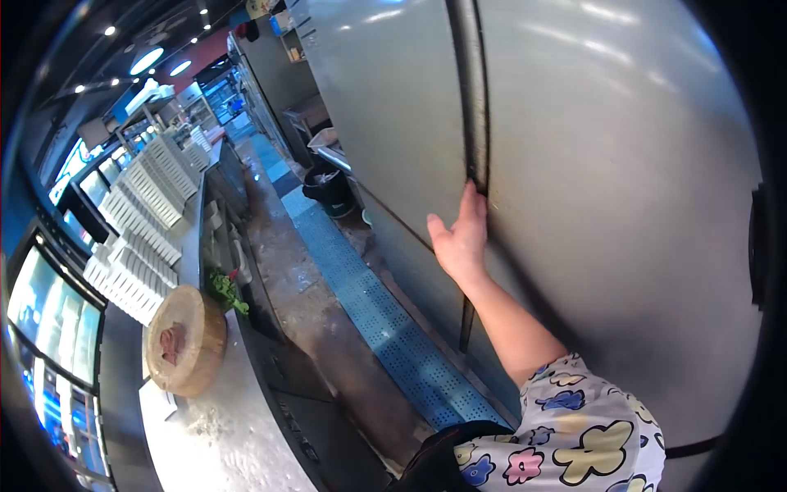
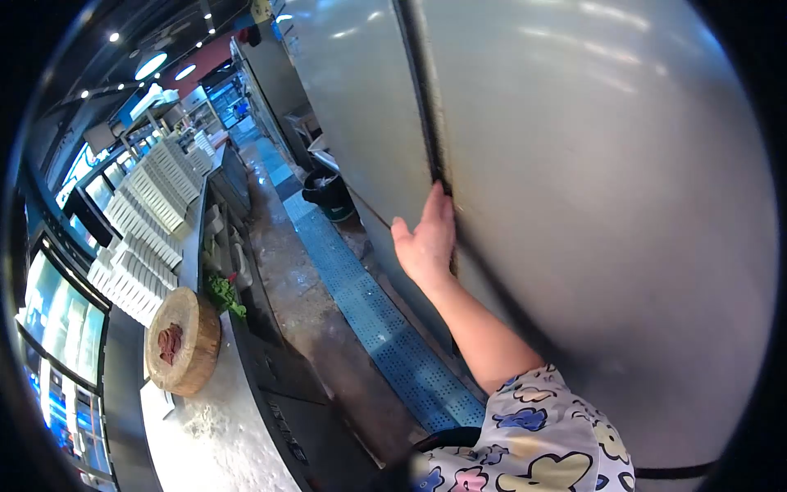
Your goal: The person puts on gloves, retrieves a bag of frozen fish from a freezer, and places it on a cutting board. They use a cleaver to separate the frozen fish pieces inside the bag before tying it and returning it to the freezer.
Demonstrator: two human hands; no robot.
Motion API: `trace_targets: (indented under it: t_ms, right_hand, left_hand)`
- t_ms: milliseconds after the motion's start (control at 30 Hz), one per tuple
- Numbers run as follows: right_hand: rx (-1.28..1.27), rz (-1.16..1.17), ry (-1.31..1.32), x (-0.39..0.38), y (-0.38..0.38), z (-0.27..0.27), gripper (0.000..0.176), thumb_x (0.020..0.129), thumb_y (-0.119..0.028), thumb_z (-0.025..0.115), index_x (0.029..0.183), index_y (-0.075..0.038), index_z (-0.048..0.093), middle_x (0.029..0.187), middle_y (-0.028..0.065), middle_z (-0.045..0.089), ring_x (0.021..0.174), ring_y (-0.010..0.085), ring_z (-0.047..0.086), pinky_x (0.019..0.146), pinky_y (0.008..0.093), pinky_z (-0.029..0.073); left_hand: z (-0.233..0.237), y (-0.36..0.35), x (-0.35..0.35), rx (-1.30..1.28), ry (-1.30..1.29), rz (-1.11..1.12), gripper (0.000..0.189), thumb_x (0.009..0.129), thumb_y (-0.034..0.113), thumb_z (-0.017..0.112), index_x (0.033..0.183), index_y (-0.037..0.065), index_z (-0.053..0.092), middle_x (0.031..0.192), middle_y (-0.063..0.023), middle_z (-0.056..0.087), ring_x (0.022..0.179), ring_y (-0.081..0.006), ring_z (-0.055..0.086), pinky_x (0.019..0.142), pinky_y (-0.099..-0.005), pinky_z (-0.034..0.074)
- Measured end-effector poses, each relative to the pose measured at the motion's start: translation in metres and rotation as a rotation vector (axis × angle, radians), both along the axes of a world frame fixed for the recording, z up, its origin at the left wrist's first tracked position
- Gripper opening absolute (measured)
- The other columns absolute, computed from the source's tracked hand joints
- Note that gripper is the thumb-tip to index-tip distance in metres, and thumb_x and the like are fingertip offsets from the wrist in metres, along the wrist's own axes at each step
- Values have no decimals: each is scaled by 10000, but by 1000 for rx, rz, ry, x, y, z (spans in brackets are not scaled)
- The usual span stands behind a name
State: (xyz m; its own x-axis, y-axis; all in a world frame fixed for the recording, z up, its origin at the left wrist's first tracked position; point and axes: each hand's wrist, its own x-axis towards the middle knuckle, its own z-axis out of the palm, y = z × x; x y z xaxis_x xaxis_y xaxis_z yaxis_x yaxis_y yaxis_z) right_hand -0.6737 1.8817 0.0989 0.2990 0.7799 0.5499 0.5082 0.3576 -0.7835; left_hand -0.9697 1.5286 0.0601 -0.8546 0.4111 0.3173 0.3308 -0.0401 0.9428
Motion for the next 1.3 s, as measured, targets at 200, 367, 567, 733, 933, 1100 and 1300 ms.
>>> trace_targets:
  t_ms: [200,367,567,733,933,1100,1300]
  right_hand:
    - [251,185,196,-31,-21,-6,587,703,-164,679,1213,47,480,973,212,505,938,363,529,820,442,445]
    - [142,781,49,-99,-82,-10,479,765,-62,713,1207,9,544,986,142,624,834,238,640,660,317,519]
    - [-78,590,-388,-108,-37,-46,555,788,-210,693,1254,28,507,1188,217,550,1083,342,560,895,408,472]
    - [-401,-252,-795,-80,76,-15,954,792,-404,702,1476,5,178,1493,314,168,1399,473,138,1121,569,195]
    - [-608,-675,-302,-25,203,28,1203,668,-622,736,1506,-55,86,1534,253,125,1412,431,146,1086,572,260]
    - [-607,-761,-447,4,242,26,1144,657,-573,772,1490,-74,168,1414,241,346,1351,408,276,1043,479,369]
    - [-432,-624,-783,35,292,-11,724,736,-277,754,1365,-119,432,1225,162,543,1177,343,522,916,393,488]
  left_hand:
    - [-9,43,-11,-127,76,-107,480,976,281,443,1365,1,418,1303,-151,535,1218,-244,494,1048,-345,376]
    - [11,164,-15,265,-61,-649,554,1004,237,393,1499,60,217,1508,-145,309,1365,-228,325,1114,-334,274]
    - [-1,294,-182,-43,199,-428,608,973,110,464,1478,-14,149,1498,-203,289,1342,-309,338,1109,-362,271]
    - [-59,327,-265,279,203,-513,572,1045,347,304,1490,9,181,1512,-111,283,1362,-217,294,1133,-331,214]
    - [-26,344,-264,227,114,-395,532,1016,226,324,1458,-57,239,1519,-184,260,1389,-278,268,1151,-354,182]
    - [6,316,-231,198,-59,-299,590,994,354,380,1456,-6,303,1482,-138,341,1368,-256,310,1127,-416,224]
    - [-70,285,-198,117,760,28,389,1024,213,370,1325,-21,448,1293,-312,466,1101,-457,542,879,-527,487]
